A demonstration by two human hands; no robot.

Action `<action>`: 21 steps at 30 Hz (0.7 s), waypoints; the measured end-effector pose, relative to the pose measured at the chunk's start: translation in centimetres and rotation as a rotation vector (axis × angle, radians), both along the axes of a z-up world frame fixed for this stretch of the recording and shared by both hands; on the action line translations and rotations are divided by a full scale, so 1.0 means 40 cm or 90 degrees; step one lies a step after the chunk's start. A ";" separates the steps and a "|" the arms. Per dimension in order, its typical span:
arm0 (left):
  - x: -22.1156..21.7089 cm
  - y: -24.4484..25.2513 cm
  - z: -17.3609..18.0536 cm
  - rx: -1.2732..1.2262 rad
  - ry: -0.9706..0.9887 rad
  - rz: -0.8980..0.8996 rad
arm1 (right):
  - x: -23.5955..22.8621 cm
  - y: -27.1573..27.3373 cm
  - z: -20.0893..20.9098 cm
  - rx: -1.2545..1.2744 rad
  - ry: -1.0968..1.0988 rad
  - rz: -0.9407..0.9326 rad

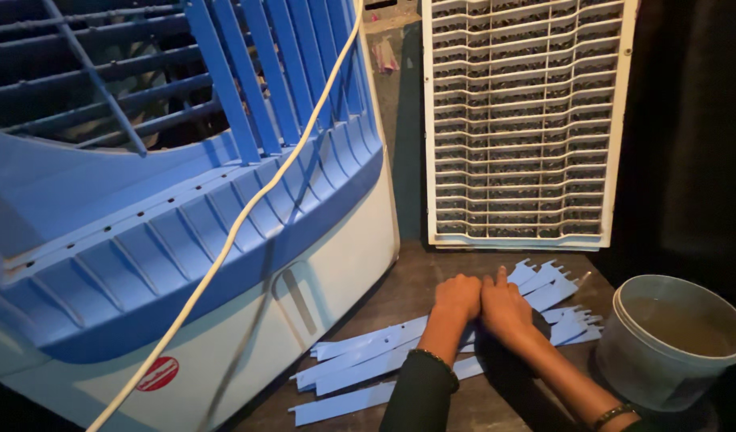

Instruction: The person repeatedly picks up blue plastic slats and inserts them into slots on the front grille of a portable air cooler. The slats are handled one at a time and aligned vertically to complete the grille assembly.

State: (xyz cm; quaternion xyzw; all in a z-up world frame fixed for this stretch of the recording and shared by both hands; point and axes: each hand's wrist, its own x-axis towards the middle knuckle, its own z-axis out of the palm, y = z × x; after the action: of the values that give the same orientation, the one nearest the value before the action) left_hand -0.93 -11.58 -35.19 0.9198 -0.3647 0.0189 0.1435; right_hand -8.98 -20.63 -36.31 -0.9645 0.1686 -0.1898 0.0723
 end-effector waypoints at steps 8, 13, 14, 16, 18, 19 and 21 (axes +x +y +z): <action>-0.004 -0.018 -0.011 0.005 -0.057 -0.001 | 0.010 -0.033 0.021 -0.025 0.044 -0.033; -0.001 -0.013 0.006 0.013 -0.051 -0.012 | 0.013 -0.031 0.019 0.000 0.039 -0.020; -0.002 -0.010 0.012 0.013 -0.068 -0.018 | 0.009 -0.029 0.019 -0.018 0.019 -0.012; 0.000 0.005 0.027 -0.007 -0.088 -0.027 | 0.008 -0.020 0.029 -0.072 -0.058 0.023; 0.000 0.017 0.046 -0.049 -0.090 -0.033 | 0.004 -0.016 0.046 -0.147 -0.171 0.078; -0.001 0.022 0.059 -0.063 -0.070 -0.029 | 0.002 -0.015 0.057 -0.159 -0.178 0.084; 0.000 0.031 0.093 -0.091 -0.031 -0.020 | 0.001 -0.025 0.088 -0.181 -0.193 0.093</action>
State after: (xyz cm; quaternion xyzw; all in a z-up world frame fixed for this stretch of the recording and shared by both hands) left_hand -0.93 -10.35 -31.48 0.9007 -0.3801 0.0647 0.2003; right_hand -8.93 -21.61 -32.79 -0.9352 0.0566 -0.3485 -0.0267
